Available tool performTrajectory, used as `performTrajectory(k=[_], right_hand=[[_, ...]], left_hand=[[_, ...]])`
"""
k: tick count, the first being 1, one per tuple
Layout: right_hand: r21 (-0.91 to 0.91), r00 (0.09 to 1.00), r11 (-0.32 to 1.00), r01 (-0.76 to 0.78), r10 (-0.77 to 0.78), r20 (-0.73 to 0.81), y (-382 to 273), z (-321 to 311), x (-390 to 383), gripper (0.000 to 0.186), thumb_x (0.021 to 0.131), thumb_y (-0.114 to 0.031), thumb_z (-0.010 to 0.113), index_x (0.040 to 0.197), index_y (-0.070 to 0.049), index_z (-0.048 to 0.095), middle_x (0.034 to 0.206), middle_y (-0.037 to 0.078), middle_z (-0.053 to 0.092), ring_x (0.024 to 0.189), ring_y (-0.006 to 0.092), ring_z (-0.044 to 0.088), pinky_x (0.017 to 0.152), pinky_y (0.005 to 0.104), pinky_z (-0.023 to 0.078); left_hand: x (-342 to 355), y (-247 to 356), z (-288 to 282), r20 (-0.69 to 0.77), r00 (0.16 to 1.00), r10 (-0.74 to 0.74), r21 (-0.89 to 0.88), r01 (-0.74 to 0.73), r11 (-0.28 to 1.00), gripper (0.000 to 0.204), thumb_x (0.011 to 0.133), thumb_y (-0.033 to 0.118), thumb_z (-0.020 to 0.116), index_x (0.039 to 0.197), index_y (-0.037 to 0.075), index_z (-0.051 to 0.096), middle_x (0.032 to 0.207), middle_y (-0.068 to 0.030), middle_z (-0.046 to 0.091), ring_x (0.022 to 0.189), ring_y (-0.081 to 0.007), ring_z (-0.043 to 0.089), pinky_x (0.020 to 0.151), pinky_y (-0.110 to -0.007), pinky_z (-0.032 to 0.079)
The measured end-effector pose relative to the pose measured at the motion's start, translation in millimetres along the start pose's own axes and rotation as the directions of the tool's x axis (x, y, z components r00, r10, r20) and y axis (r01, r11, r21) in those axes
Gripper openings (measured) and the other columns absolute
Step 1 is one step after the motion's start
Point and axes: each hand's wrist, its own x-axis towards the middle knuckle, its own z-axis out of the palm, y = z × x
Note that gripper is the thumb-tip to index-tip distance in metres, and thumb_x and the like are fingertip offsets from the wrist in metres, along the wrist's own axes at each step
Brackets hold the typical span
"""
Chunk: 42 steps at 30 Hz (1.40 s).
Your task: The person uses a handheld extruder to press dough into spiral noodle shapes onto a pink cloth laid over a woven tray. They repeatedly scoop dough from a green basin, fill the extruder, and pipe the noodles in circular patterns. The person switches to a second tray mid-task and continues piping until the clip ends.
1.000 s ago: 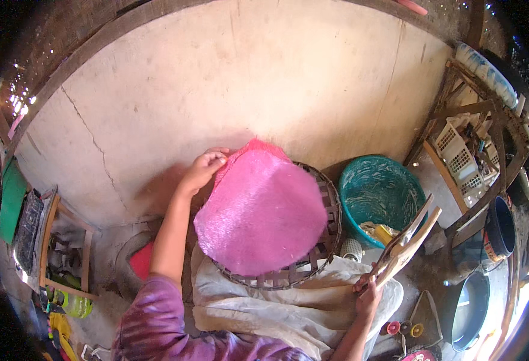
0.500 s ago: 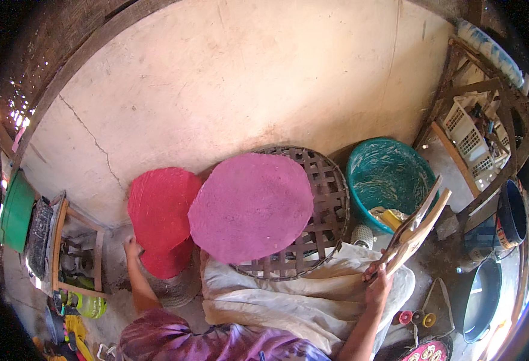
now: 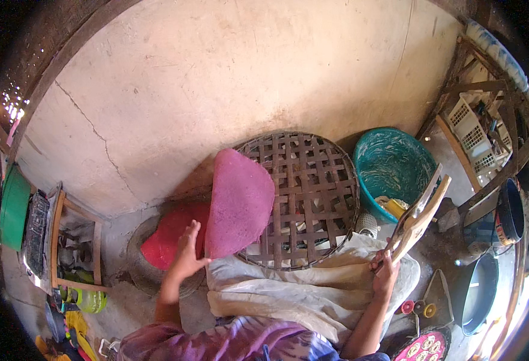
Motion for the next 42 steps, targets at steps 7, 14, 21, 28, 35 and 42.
performTrajectory(k=[7,14,21,28,35,42], right_hand=[[-0.006,0.999,1.0,-0.027,0.027,-0.02,1.8,-0.2,-1.3,0.055,0.092,-0.025,0.06,0.138,-0.002,0.039,0.076,0.001,0.048,0.058,0.0095,0.046,0.053,0.0258,0.041],[-0.003,0.999,0.999,-0.039,0.039,-0.019,2.1,-3.8,-2.9,0.053,0.092,-0.022,0.061,0.138,-0.002,0.04,0.075,0.0,0.047,0.059,0.0102,0.046,0.054,0.0267,0.041],[0.065,1.0,0.998,-0.025,0.025,-0.002,1.4,-1.7,-6.2,0.055,0.091,-0.022,0.062,0.137,-0.003,0.04,0.075,0.001,0.048,0.058,0.0113,0.046,0.054,0.0277,0.042],[0.055,1.0,0.998,-0.008,0.008,0.005,4.2,-5.0,-7.3,0.059,0.09,-0.026,0.065,0.137,-0.001,0.04,0.075,0.002,0.049,0.058,0.0114,0.047,0.053,0.0269,0.042],[0.083,1.0,0.996,-0.019,0.019,0.011,4.8,-5.3,-6.0,0.059,0.09,-0.026,0.065,0.137,-0.002,0.04,0.075,0.002,0.049,0.059,0.0114,0.047,0.054,0.0267,0.042],[0.024,1.0,1.0,-0.018,0.018,0.017,7.2,-7.1,-5.8,0.056,0.091,-0.025,0.064,0.136,-0.001,0.041,0.076,0.003,0.051,0.058,0.0113,0.047,0.053,0.0283,0.043]], left_hand=[[29.4,84.9,-36.7,0.138,0.961,0.238,0.324,-0.271,0.906,0.065,0.086,0.027,0.069,0.142,0.008,0.041,0.151,-0.0217,0.032,0.143,-0.0342,0.027,0.115,-0.054,0.021],[107.8,92.5,-137.5,-0.141,0.983,-0.118,-0.496,0.033,0.868,0.053,0.104,0.039,0.037,0.11,-0.006,0.064,0.1,-0.0182,0.07,0.095,-0.0245,0.066,0.085,-0.037,0.048],[134.5,196.2,-112.7,-0.213,0.919,0.331,-0.19,-0.372,0.909,0.039,0.103,0.028,0.042,0.123,-0.001,0.058,0.106,-0.026,0.065,0.095,-0.0377,0.065,0.084,-0.043,0.05],[149.2,258.2,22.1,0.272,0.858,0.435,0.081,-0.471,0.879,0.048,0.104,0.037,0.033,0.142,0.009,0.043,0.149,-0.0175,0.039,0.135,-0.0433,0.037,0.109,-0.061,0.03],[121.7,260.6,61.2,0.283,0.806,0.52,-0.032,-0.534,0.845,0.053,0.102,0.042,0.034,0.146,0.012,0.036,0.151,-0.0174,0.034,0.138,-0.0422,0.032,0.108,-0.063,0.027],[148.1,246.1,55.8,0.392,0.776,0.494,-0.109,-0.494,0.862,0.074,0.095,0.061,0.036,0.151,0.013,0.027,0.159,-0.0161,0.016,0.147,-0.0394,0.009,0.115,-0.06,0.01]])
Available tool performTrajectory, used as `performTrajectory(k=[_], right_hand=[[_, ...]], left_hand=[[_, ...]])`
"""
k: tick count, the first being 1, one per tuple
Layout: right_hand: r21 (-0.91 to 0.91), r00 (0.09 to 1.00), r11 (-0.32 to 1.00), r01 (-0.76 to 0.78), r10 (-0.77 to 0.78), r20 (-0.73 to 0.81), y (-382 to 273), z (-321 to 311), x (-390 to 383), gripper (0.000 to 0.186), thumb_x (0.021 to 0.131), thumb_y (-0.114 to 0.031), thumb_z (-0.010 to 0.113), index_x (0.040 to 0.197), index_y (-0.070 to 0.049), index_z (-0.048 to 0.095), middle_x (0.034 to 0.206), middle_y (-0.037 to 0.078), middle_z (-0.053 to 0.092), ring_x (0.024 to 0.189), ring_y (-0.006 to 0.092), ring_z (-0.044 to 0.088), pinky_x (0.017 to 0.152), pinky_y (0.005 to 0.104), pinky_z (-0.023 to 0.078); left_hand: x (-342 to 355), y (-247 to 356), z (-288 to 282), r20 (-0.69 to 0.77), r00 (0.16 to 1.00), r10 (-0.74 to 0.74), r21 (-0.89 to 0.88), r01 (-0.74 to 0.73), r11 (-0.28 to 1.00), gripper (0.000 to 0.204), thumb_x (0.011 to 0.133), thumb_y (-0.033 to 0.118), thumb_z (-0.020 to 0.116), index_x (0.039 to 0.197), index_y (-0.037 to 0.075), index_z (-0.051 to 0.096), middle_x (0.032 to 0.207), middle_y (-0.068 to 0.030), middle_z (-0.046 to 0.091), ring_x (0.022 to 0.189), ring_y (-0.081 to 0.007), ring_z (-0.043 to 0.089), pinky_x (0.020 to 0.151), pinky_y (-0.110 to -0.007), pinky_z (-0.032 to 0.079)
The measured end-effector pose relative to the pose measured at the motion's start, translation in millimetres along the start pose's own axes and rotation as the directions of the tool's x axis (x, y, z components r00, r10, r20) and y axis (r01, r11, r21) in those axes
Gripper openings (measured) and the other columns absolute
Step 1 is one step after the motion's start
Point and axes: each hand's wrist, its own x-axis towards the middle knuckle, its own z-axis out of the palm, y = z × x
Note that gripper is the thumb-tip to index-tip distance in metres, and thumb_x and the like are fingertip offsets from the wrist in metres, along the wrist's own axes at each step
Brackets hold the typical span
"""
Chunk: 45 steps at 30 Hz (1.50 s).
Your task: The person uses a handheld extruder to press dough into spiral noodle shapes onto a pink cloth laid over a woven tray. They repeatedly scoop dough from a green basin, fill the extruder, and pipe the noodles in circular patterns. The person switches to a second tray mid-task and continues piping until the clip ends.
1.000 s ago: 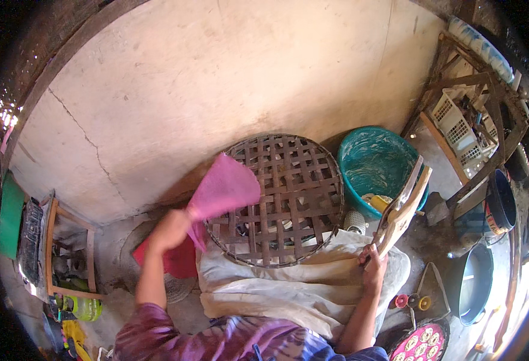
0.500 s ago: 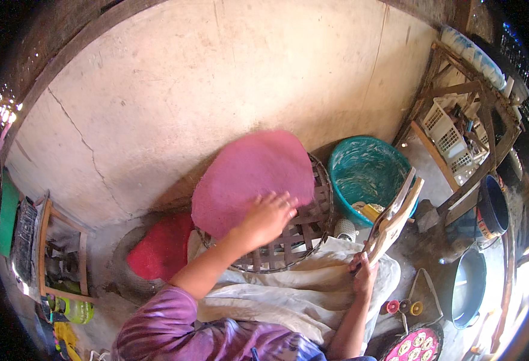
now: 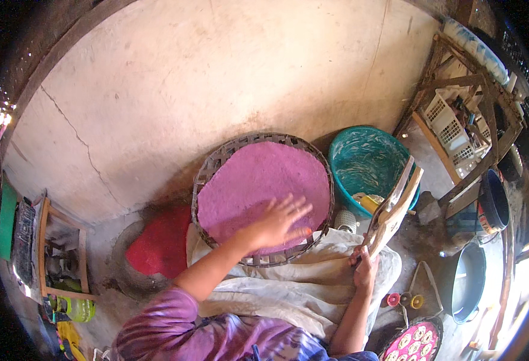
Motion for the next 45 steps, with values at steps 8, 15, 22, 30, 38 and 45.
performTrajectory(k=[8,15,22,30,38,45], right_hand=[[-0.159,0.871,0.978,-0.133,0.192,0.452,-61.6,50.5,-33.9,0.087,0.088,-0.07,0.047,0.132,0.004,0.042,0.071,0.005,0.051,0.053,0.0125,0.046,0.049,0.0267,0.04],[-0.534,0.24,0.743,-0.403,0.649,0.722,-109.6,170.9,-2.4,0.071,0.094,-0.059,0.044,0.121,0.005,0.053,0.09,0.016,0.064,0.071,0.0184,0.062,0.059,0.0281,0.05],[-0.862,0.367,0.507,-0.029,0.807,0.462,-86.1,306.7,52.7,0.077,0.095,-0.07,0.021,0.101,-0.004,0.059,0.069,0.006,0.057,0.054,0.0132,0.054,0.045,0.0295,0.043],[-0.901,0.503,0.244,0.36,0.762,0.407,-43.5,366.1,71.7,0.086,0.092,-0.075,0.02,0.078,-0.002,0.062,0.059,0.008,0.053,0.05,0.0179,0.054,0.046,0.0339,0.045],[-0.907,0.553,0.196,0.372,0.739,0.386,-82.8,373.6,54.6,0.087,0.093,-0.073,0.024,0.076,0.002,0.064,0.056,0.008,0.053,0.047,0.0182,0.055,0.044,0.0355,0.043],[-0.886,0.575,0.308,0.347,0.676,0.46,-66.3,373.1,45.7,0.081,0.095,-0.069,0.03,0.069,0.002,0.061,0.053,0.006,0.05,0.044,0.0167,0.052,0.04,0.0321,0.041]], left_hand=[[12.9,-34.5,-82.6,-0.301,0.95,0.086,-0.69,-0.279,0.668,0.083,0.093,0.068,0.033,0.153,0.013,0.019,0.156,-0.0169,0.024,0.142,-0.0372,0.026,0.114,-0.055,0.024],[-37.8,-32.5,-177.3,-0.585,0.809,0.048,-0.707,-0.481,-0.518,0.074,0.091,0.073,0.031,0.096,0.007,0.067,0.084,-0.0087,0.069,0.082,-0.0261,0.066,0.085,-0.048,0.05],[-58.8,-163.3,-165.2,-0.577,0.673,-0.463,-0.491,-0.738,-0.462,0.049,0.093,0.061,0.041,0.081,0.014,0.048,0.069,0.0027,0.046,0.066,-0.0157,0.05,0.075,-0.036,0.042],[-75.3,-238.0,-125.8,-0.486,0.549,-0.68,-0.293,-0.835,-0.465,0.049,0.093,0.061,0.042,0.074,0.015,0.045,0.063,0.0031,0.044,0.061,-0.0148,0.046,0.07,-0.035,0.042],[-84.6,-210.3,-139.5,-0.39,0.621,-0.681,-0.252,-0.783,-0.57,0.051,0.094,0.061,0.038,0.069,0.017,0.043,0.06,0.0044,0.041,0.057,-0.0137,0.043,0.068,-0.034,0.041],[-94.5,-212.2,-158.8,-0.484,0.555,-0.676,-0.359,-0.831,-0.425,0.051,0.094,0.061,0.035,0.068,0.018,0.042,0.058,0.0045,0.039,0.054,-0.0133,0.042,0.064,-0.034,0.04]])
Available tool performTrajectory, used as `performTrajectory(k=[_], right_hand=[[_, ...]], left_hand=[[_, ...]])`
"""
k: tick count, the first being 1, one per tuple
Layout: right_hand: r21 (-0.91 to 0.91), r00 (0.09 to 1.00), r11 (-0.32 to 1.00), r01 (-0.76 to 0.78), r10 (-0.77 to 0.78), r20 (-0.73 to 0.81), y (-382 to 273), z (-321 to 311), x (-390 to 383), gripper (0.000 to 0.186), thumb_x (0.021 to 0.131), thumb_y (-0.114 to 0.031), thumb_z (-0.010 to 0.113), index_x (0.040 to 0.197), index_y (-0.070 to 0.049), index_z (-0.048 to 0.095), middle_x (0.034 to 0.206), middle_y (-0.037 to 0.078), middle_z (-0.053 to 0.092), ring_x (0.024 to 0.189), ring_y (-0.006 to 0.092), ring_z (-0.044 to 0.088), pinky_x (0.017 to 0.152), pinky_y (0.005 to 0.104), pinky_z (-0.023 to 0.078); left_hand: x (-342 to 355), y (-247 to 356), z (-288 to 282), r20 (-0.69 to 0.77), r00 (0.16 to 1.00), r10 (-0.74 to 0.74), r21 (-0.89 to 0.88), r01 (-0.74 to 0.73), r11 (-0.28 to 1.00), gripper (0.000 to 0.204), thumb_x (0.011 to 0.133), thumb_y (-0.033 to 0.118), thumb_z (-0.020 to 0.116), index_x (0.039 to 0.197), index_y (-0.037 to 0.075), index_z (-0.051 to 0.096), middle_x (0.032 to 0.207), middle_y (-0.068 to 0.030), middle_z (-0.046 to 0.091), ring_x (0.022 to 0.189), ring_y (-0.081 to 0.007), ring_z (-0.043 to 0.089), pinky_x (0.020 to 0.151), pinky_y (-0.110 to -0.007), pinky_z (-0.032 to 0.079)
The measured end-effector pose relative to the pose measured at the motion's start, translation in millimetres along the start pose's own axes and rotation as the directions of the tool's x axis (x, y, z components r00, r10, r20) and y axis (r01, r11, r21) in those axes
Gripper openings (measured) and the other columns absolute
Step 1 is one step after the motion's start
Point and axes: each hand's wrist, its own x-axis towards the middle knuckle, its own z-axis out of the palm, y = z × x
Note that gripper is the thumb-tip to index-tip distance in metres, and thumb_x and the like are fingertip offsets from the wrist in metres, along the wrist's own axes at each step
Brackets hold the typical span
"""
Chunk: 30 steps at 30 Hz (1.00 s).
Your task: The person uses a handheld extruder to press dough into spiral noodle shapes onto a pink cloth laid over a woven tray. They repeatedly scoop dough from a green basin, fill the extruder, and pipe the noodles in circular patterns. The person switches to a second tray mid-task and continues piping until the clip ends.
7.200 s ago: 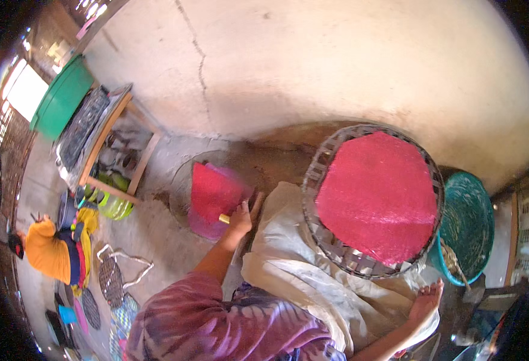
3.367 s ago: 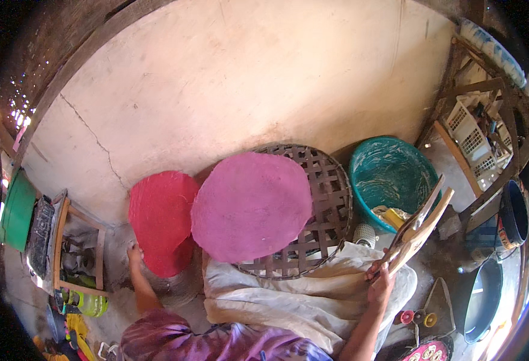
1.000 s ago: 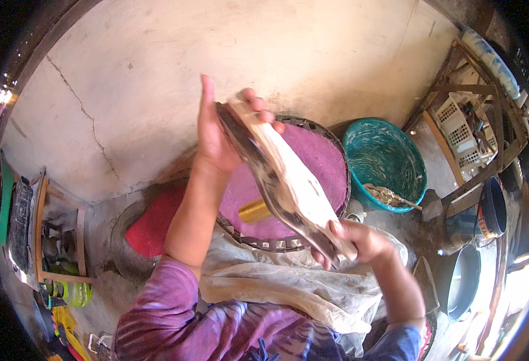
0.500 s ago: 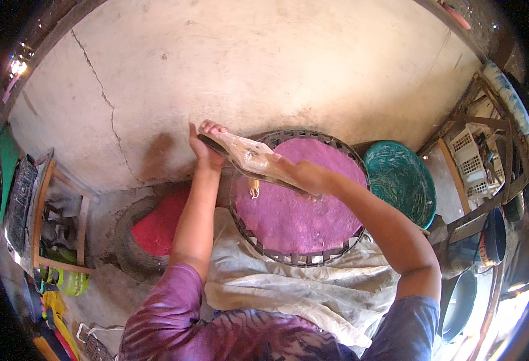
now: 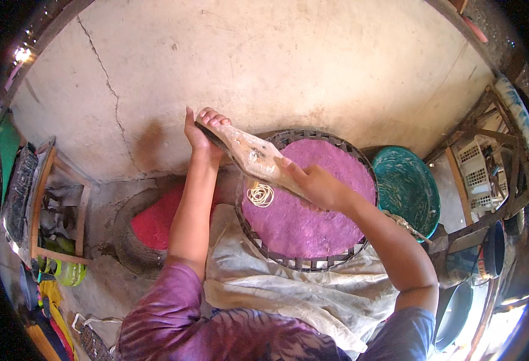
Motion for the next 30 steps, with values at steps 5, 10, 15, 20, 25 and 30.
performTrajectory(k=[5,10,15,20,25,30], right_hand=[[0.022,0.992,0.992,-0.127,0.127,-0.016,20.9,-2.9,-11.7,0.079,0.095,-0.069,0.028,0.071,-0.001,0.06,0.055,0.006,0.052,0.044,0.0151,0.051,0.039,0.0299,0.041],[0.085,0.99,0.993,-0.086,0.095,-0.107,42.9,-6.5,-11.0,0.075,0.095,-0.068,0.03,0.073,-0.003,0.06,0.055,0.005,0.051,0.043,0.0134,0.049,0.039,0.0286,0.04],[0.214,0.992,0.976,-0.03,0.054,-0.11,64.1,-0.4,-18.5,0.071,0.095,-0.067,0.033,0.078,-0.004,0.06,0.055,0.003,0.05,0.043,0.0117,0.048,0.038,0.0274,0.037],[0.34,0.995,0.939,0.055,-0.024,-0.093,77.4,6.0,-19.7,0.073,0.094,-0.068,0.035,0.095,-0.001,0.064,0.058,0.003,0.05,0.045,0.0105,0.047,0.039,0.0273,0.035],[0.319,0.991,0.944,0.087,-0.05,-0.122,83.2,7.8,-16.5,0.071,0.095,-0.067,0.037,0.099,-0.002,0.065,0.06,0.003,0.051,0.046,0.01,0.047,0.04,0.0271,0.036],[0.273,0.963,0.945,0.18,-0.113,-0.245,86.8,8.7,-11.4,0.072,0.095,-0.066,0.037,0.096,-0.001,0.065,0.06,0.004,0.052,0.047,0.0108,0.048,0.042,0.0278,0.036]], left_hand=[[-17.5,-27.0,-2.5,-0.086,0.993,-0.076,-0.035,0.073,0.997,0.046,0.096,0.055,0.035,0.069,0.019,0.043,0.056,0.0066,0.039,0.052,-0.0117,0.042,0.064,-0.033,0.041],[-7.3,-46.4,8.3,-0.085,0.982,-0.171,0.122,0.181,0.976,0.061,0.093,0.069,0.028,0.081,0.014,0.052,0.068,0.0028,0.047,0.066,-0.0128,0.046,0.07,-0.033,0.041],[-42.5,-32.9,-17.0,-0.122,0.966,-0.226,0.914,0.199,0.354,0.098,0.082,0.085,0.01,0.112,0.006,0.061,0.103,-0.0059,0.062,0.102,-0.0184,0.055,0.095,-0.036,0.04],[-70.0,-45.8,-48.0,-0.188,0.842,-0.505,0.98,0.192,-0.044,0.102,0.086,0.081,0.01,0.133,0.001,0.053,0.132,-0.0166,0.056,0.128,-0.0257,0.047,0.11,-0.041,0.029],[-68.8,-57.7,-48.2,-0.237,0.835,-0.496,0.971,0.202,-0.124,0.098,0.09,0.078,0.018,0.14,-0.003,0.045,0.137,-0.0212,0.052,0.13,-0.0278,0.046,0.111,-0.041,0.028],[-59.5,-58.4,-60.6,-0.231,0.85,-0.473,0.966,0.144,-0.214,0.093,0.093,0.074,0.021,0.138,-0.003,0.047,0.13,-0.0218,0.057,0.127,-0.0284,0.048,0.108,-0.039,0.032]])
